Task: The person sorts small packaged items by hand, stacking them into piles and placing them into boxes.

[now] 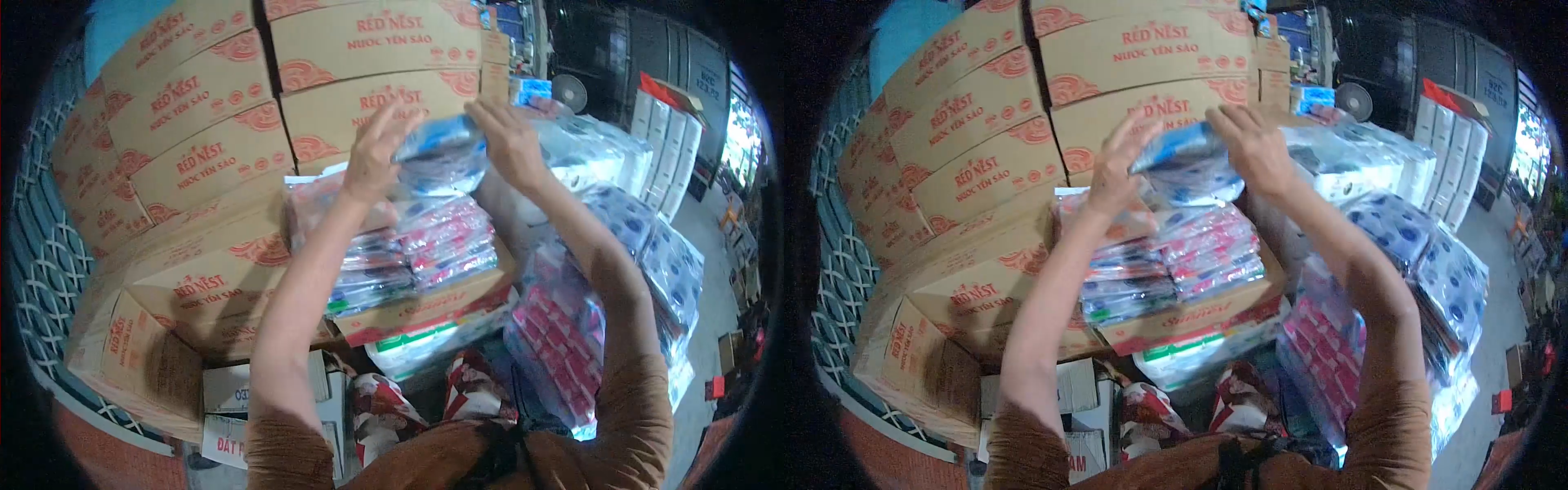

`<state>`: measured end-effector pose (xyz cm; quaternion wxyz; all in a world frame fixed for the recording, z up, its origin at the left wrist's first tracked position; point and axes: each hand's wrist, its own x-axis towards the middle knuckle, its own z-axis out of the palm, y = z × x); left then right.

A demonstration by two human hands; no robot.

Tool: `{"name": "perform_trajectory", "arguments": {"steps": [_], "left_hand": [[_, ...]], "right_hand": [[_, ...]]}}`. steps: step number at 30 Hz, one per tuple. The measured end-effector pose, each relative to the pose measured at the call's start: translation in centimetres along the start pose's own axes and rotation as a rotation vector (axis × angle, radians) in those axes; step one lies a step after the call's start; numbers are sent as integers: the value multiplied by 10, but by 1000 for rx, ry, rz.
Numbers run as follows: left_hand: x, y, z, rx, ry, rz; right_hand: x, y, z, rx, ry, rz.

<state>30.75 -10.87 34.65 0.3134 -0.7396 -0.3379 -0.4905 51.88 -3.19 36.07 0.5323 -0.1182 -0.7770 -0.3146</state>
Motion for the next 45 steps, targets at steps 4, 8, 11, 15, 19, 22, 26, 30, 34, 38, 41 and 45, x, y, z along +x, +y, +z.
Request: {"name": "perform_trajectory", "arguments": {"steps": [4,8,11,15,19,22,26,30,34,38,41,45], "left_hand": [[-3,-9,-7,-20,-20,-32],[31,3,-31,-208,-93,-154],[59,-27,-29,-221,-90,-135],[91,-53,-21,106,115,70],[64,-42,-6,298,226,126],[-12,-55,25,449,-167,-108],[-121,-66,55,385,-639,-528],[-137,-54,43,435,-846,-686],[-139,-58,27,328,-882,-705],[-147,-63,22,322,-924,-719],[-157,-79,32,277,-925,-681],[-118,-77,15,93,-1109,-733]], "right_hand": [[15,-13,-9,36,-64,21],[47,-7,-32,-20,-188,70],[78,3,-29,-45,-309,186],[95,33,8,-48,4,65],[69,43,41,34,271,-57],[-5,37,85,64,-136,87],[-108,7,137,94,-732,313],[-146,5,152,401,-791,392],[-152,14,156,540,-800,330],[-155,14,164,536,-832,353],[-151,6,157,435,-892,418],[-117,-13,105,187,-957,525]]}}
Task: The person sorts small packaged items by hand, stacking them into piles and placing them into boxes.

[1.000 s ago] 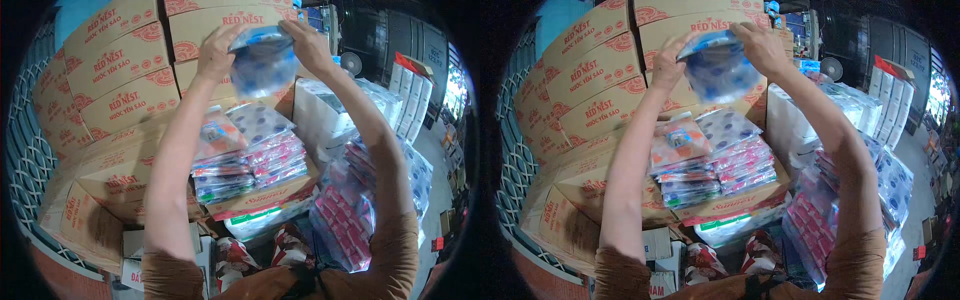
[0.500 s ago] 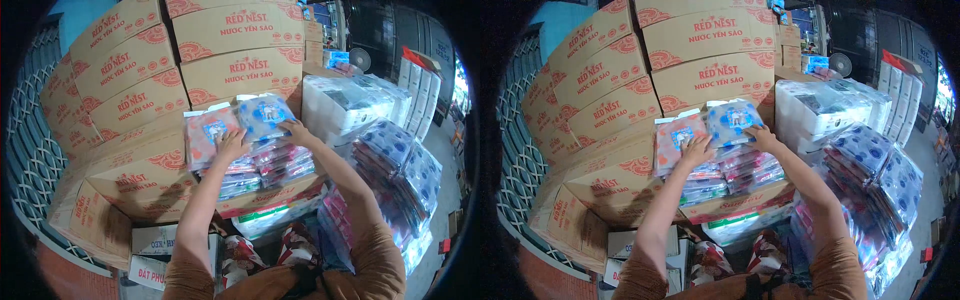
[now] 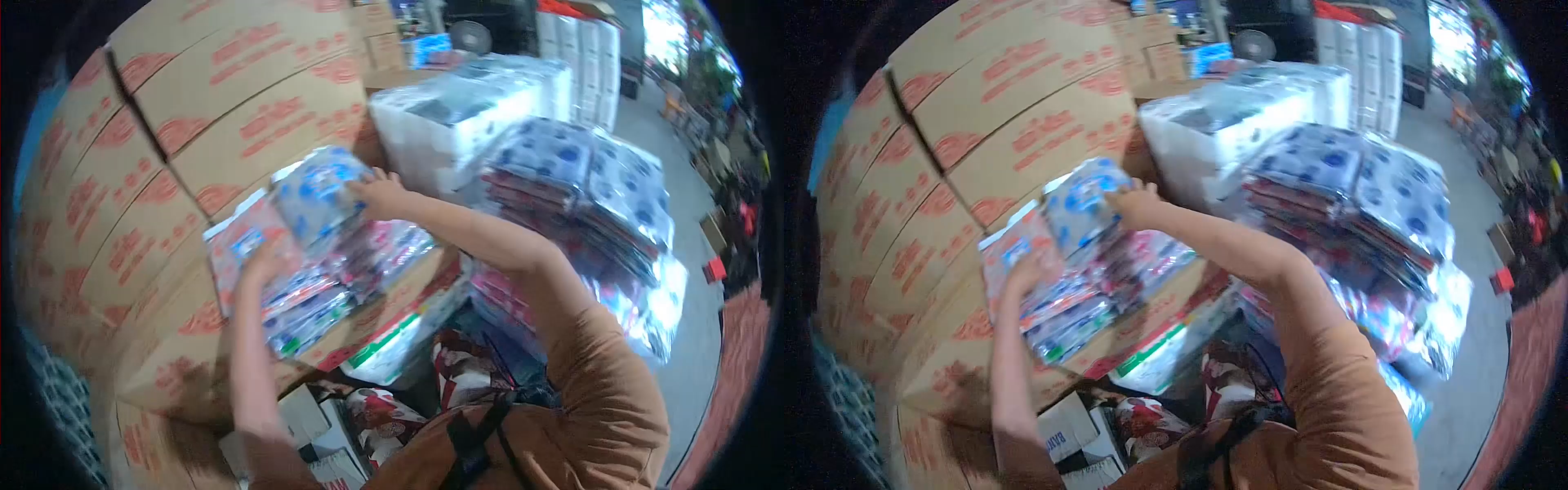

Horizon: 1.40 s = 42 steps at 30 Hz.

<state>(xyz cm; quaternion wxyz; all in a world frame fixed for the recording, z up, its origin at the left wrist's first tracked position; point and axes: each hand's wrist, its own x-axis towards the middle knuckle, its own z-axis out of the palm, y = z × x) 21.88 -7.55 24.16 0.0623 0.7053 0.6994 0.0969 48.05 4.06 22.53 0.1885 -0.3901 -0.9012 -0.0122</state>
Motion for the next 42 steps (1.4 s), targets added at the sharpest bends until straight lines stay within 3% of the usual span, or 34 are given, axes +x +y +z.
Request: {"name": "perform_trajectory", "arguments": {"steps": [2,3,5,6,7,10,13,18,20,22,26,28,30,32,35,38,39,41,42], "left_hand": [[16,-7,-15,29,-76,-183],[11,17,-28,37,-90,-169],[-8,87,-54,125,148,-56],[-8,104,-51,176,177,55],[-6,119,-46,223,209,165],[18,167,-16,61,18,447],[30,216,20,19,-129,687],[23,270,54,71,-276,721],[31,274,66,48,-255,737],[33,275,70,31,-241,744],[27,273,66,21,-19,737],[20,275,58,4,83,740],[9,281,49,12,319,769],[2,288,35,-12,363,757],[1,289,35,-169,420,849],[9,279,38,-264,259,889],[12,276,36,-456,191,948],[12,265,14,-421,204,877],[16,258,5,-386,195,830]], "right_hand": [[-13,4,-15,-110,58,-99],[-28,6,-37,-151,11,-158],[-56,15,-80,-175,-109,-170],[-67,26,-93,-205,-230,-195],[-78,44,-99,-191,-215,-191],[-117,102,-132,-59,-189,-111],[-152,141,-143,-234,-215,194],[-201,201,-127,-323,-245,306],[-205,209,-118,-312,-143,302],[-204,192,-122,-361,-113,314],[-205,169,-144,-409,-64,311],[-208,157,-150,-449,5,240],[-214,144,-155,-407,58,143],[-224,108,-171,-328,74,46],[-229,51,-196,-249,-9,-1],[-218,39,-199,-298,86,-141],[-208,36,-201,-298,84,-175],[-190,32,-206,-230,69,-78],[-178,35,-204,-288,128,-136]]}}
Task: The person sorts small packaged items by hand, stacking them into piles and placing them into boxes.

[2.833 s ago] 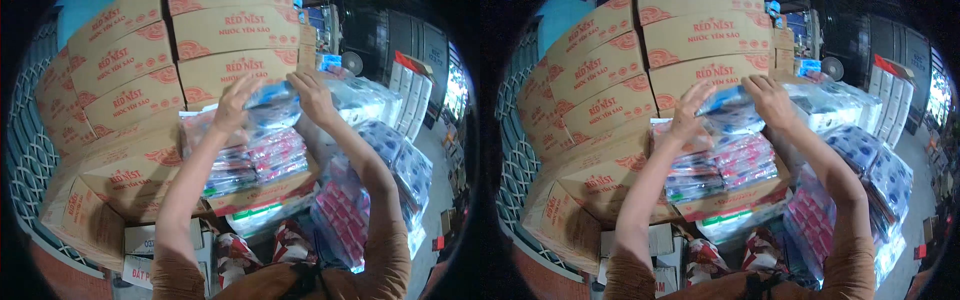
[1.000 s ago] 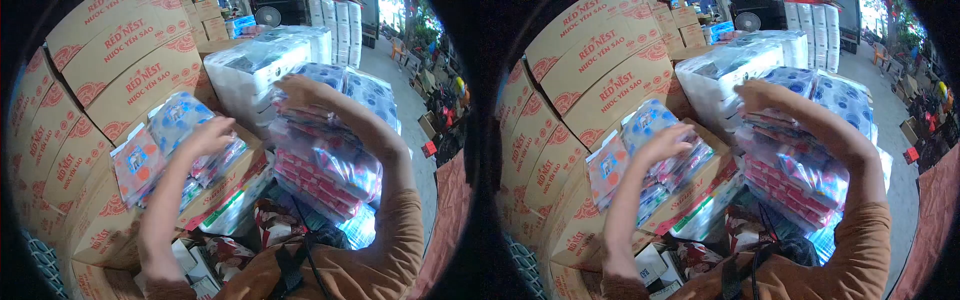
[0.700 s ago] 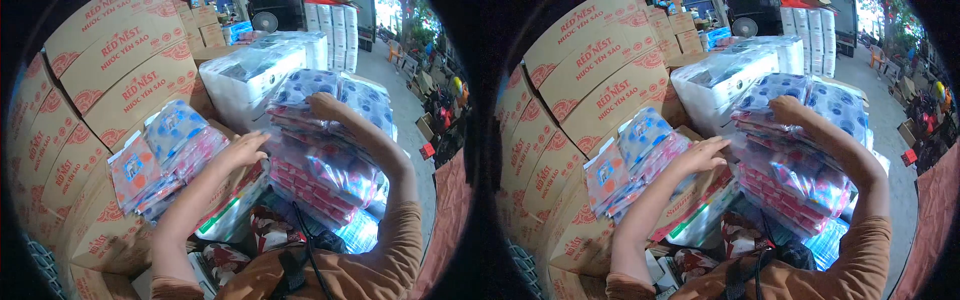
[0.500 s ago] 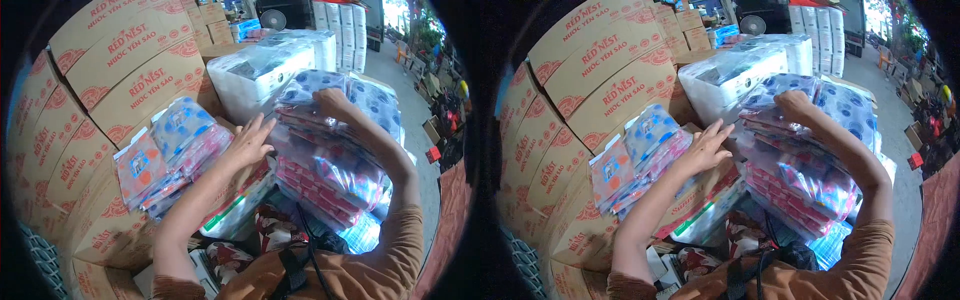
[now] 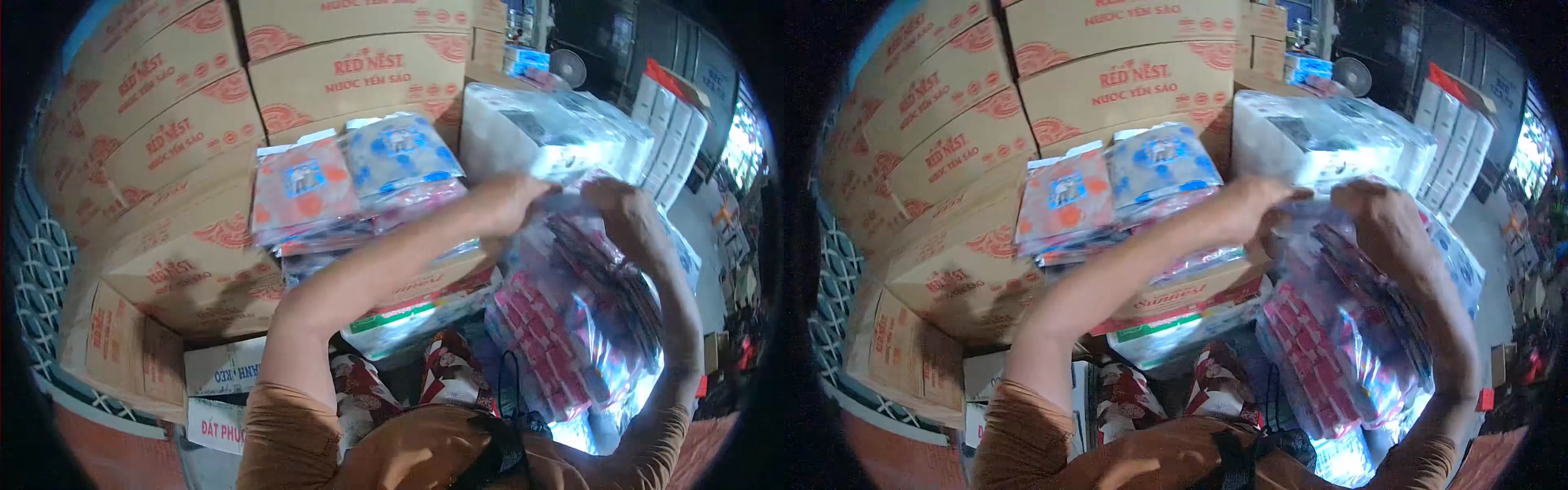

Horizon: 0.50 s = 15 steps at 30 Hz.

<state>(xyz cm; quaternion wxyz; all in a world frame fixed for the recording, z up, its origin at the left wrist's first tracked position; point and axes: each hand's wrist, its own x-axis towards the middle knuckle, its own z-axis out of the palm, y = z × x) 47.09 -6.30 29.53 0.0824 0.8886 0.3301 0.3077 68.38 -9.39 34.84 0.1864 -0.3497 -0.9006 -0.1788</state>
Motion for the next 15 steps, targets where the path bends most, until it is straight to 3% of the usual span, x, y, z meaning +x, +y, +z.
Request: {"name": "perform_trajectory", "arguments": {"steps": [1,5,8,10,11,12,15], "left_hand": [[-1,-6,-15,119,110,82],[-15,-20,-94,320,386,103],[-62,0,-146,469,499,65],[-95,-10,-161,795,632,-26],[-114,-14,-164,814,631,-35],[-135,-19,-165,927,589,-165],[-197,-58,-156,1083,490,-430]], "right_hand": [[14,1,-2,-4,28,-37],[83,-31,-12,-39,246,-62],[132,-59,12,100,671,-309],[160,-90,31,168,803,-409],[169,-111,42,199,843,-410],[178,-128,56,232,883,-412],[209,-170,125,354,766,-463]]}}
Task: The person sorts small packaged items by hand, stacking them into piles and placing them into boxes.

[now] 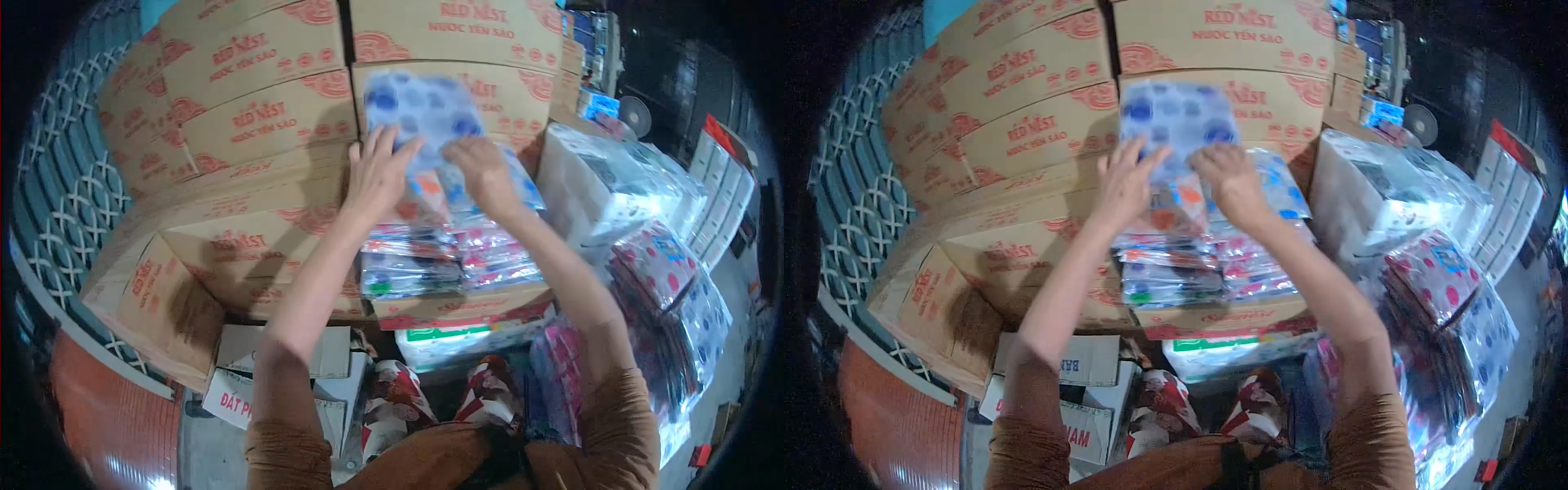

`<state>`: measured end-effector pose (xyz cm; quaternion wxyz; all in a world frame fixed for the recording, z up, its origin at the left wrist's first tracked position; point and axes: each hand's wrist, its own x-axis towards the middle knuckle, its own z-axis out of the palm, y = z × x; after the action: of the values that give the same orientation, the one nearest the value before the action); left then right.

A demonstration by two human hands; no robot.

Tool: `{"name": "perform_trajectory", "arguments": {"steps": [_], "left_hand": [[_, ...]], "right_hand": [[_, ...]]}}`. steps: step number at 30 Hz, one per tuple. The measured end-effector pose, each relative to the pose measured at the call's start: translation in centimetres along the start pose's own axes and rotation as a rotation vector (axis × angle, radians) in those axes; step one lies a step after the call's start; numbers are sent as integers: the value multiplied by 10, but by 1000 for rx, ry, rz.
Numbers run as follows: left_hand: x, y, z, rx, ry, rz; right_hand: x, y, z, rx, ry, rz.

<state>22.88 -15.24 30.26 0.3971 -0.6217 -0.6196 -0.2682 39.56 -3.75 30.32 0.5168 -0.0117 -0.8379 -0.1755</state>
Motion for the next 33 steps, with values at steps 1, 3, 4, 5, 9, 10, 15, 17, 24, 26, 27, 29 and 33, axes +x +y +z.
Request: {"name": "perform_trajectory", "arguments": {"steps": [1,3,4,5,9,10,15,17,24,26,27,29,33], "left_hand": [[-21,-14,14,28,-71,-17],[-55,-28,16,49,-336,-140],[-68,-30,13,37,-528,-243],[-83,-40,23,44,-523,-253],[-102,-61,48,-270,-536,-344],[-100,-57,46,-229,-545,-320],[-90,-64,47,-337,-666,-358],[-59,-22,1,-3,-819,-444],[-5,78,-18,-117,-706,-83],[7,114,-14,-291,-817,119],[10,129,-3,-358,-868,205],[16,166,18,-406,-969,365],[22,246,31,-462,-1026,509]], "right_hand": [[-11,-13,22,61,-35,26],[-41,-24,72,121,-278,84],[-49,-33,83,130,-273,69],[-55,-40,91,119,-343,71],[-58,-40,98,74,-454,79],[-56,-41,92,56,-466,99],[-51,-41,57,117,-713,227],[-58,-32,34,44,-723,185],[-82,-5,-109,78,-1165,306],[-106,9,-147,76,-1130,355],[-110,15,-171,154,-1166,417],[-128,28,-211,75,-1172,571],[-183,35,-300,-235,-924,673]]}}
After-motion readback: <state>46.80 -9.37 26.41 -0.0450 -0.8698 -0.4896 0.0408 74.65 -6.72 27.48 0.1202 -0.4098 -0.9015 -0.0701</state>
